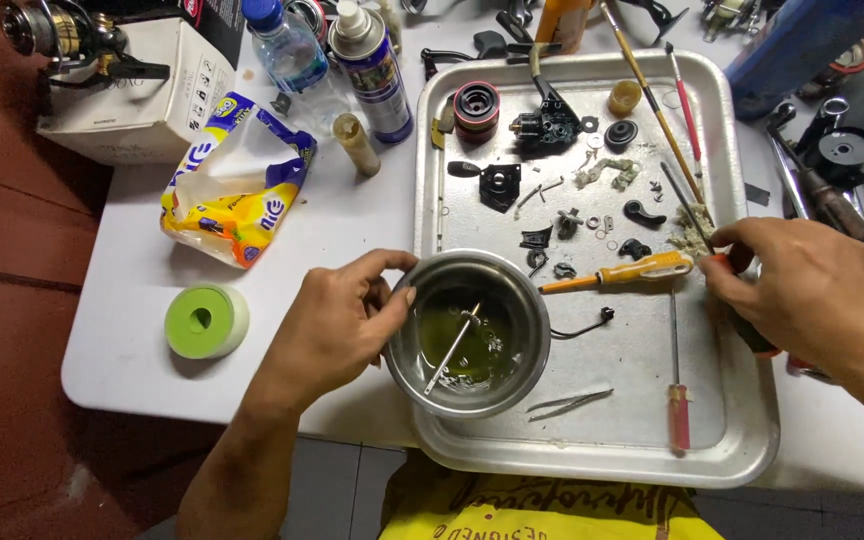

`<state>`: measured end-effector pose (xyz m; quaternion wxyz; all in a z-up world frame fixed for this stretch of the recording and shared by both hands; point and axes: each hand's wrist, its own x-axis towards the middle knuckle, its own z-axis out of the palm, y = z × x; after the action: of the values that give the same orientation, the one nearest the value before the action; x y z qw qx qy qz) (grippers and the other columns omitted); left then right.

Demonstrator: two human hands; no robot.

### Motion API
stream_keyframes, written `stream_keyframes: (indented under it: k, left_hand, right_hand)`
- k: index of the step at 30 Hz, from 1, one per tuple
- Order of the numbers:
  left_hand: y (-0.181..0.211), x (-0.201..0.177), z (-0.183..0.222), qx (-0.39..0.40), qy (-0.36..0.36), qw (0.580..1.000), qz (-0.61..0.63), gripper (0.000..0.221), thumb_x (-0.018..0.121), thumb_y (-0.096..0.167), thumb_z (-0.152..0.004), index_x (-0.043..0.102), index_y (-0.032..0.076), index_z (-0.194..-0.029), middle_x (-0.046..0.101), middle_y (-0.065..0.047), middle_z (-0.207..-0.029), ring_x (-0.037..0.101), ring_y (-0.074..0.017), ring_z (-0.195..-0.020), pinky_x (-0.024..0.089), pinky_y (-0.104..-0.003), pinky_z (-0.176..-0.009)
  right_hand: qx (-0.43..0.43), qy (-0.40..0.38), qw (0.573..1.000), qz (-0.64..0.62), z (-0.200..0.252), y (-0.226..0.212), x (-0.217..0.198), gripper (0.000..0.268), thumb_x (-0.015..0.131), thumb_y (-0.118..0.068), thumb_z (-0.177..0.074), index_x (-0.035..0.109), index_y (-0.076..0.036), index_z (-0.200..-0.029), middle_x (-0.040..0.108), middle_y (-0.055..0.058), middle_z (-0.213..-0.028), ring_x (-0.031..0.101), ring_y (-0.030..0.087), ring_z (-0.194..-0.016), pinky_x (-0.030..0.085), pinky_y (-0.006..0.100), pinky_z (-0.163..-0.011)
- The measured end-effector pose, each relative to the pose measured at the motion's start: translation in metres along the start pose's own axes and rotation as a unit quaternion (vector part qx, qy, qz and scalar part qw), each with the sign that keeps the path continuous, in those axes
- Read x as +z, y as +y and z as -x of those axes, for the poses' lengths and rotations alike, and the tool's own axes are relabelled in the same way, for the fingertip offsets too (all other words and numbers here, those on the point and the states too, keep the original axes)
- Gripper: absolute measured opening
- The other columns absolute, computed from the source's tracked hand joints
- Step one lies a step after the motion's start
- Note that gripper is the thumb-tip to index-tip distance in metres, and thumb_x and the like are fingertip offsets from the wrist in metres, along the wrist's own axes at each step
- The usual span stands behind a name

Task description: Disassembling, cleaning, and sorting various small components of a fishing reel on a tray using tools and cleaning solution.

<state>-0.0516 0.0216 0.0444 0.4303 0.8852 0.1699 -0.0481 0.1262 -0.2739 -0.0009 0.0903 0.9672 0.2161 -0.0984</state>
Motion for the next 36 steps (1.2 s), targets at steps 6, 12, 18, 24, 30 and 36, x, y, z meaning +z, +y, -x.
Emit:
stream_keyframes:
  k: [6,12,18,24,30,36]
  left_hand:
    - [-0.013,-0.005,0.018,-0.03,0.028,0.999,0.005,0.023,0.06,0.017,-0.082,0.065,0.01,-0.104,0.056,0.0,-0.051,0.054,-0.01,-0.033,0.046,-0.023,-0.038]
    - [-0.016,-0.019,0.02,-0.063,0.068,0.995,0.02,0.026,0.059,0.016,-0.082,0.065,0.009,-0.106,0.057,-0.001,-0.053,0.055,-0.012,-0.034,0.049,-0.024,-0.035]
    - [-0.014,-0.024,0.014,-0.063,0.085,0.994,0.042,0.023,0.059,0.014,-0.083,0.064,0.007,-0.104,0.053,-0.001,-0.05,0.053,-0.0123,-0.034,0.048,-0.023,-0.033]
    - [-0.02,-0.027,0.006,0.034,0.073,0.994,0.077,0.026,0.057,0.003,-0.081,0.06,-0.006,-0.105,0.061,-0.019,-0.052,0.057,-0.019,-0.033,0.053,-0.028,-0.036]
    - [-0.022,-0.029,0.003,0.019,0.064,0.995,0.071,0.027,0.057,0.004,-0.082,0.059,-0.007,-0.107,0.062,-0.021,-0.055,0.058,-0.0207,-0.035,0.054,-0.029,-0.038]
    - [-0.02,-0.029,0.003,0.018,0.061,0.996,0.066,0.028,0.057,0.004,-0.082,0.058,-0.007,-0.108,0.062,-0.021,-0.056,0.058,-0.0201,-0.036,0.053,-0.028,-0.039]
  right_hand:
    - [0.025,-0.093,0.994,0.057,-0.004,-0.023,-0.023,0.039,0.041,-0.048,-0.091,0.051,-0.025,-0.122,0.069,0.001,-0.103,0.068,0.024,-0.093,0.059,0.041,-0.067]
    - [-0.01,-0.051,0.992,0.112,-0.003,-0.029,-0.022,0.042,0.038,-0.053,-0.088,0.051,-0.027,-0.118,0.068,0.001,-0.106,0.067,0.026,-0.097,0.058,0.042,-0.067]
    - [-0.375,0.036,0.916,-0.139,0.004,-0.061,-0.001,0.024,0.06,-0.028,-0.082,0.062,-0.014,-0.101,0.067,0.006,-0.089,0.065,0.02,-0.075,0.06,0.031,-0.062]
    - [-0.502,0.15,0.846,-0.099,-0.005,-0.113,0.032,0.01,0.061,-0.022,-0.077,0.06,-0.015,-0.085,0.059,0.004,-0.082,0.056,0.024,-0.072,0.047,0.035,-0.058]
    - [-0.486,0.079,0.868,-0.062,-0.003,-0.126,0.017,0.019,0.045,-0.023,-0.09,0.061,-0.015,-0.083,0.058,0.004,-0.072,0.056,0.02,-0.068,0.046,0.03,-0.056]
    - [-0.474,0.042,0.879,-0.022,0.005,-0.128,0.006,0.026,0.036,-0.024,-0.095,0.061,-0.016,-0.089,0.059,0.004,-0.075,0.055,0.018,-0.069,0.047,0.029,-0.061]
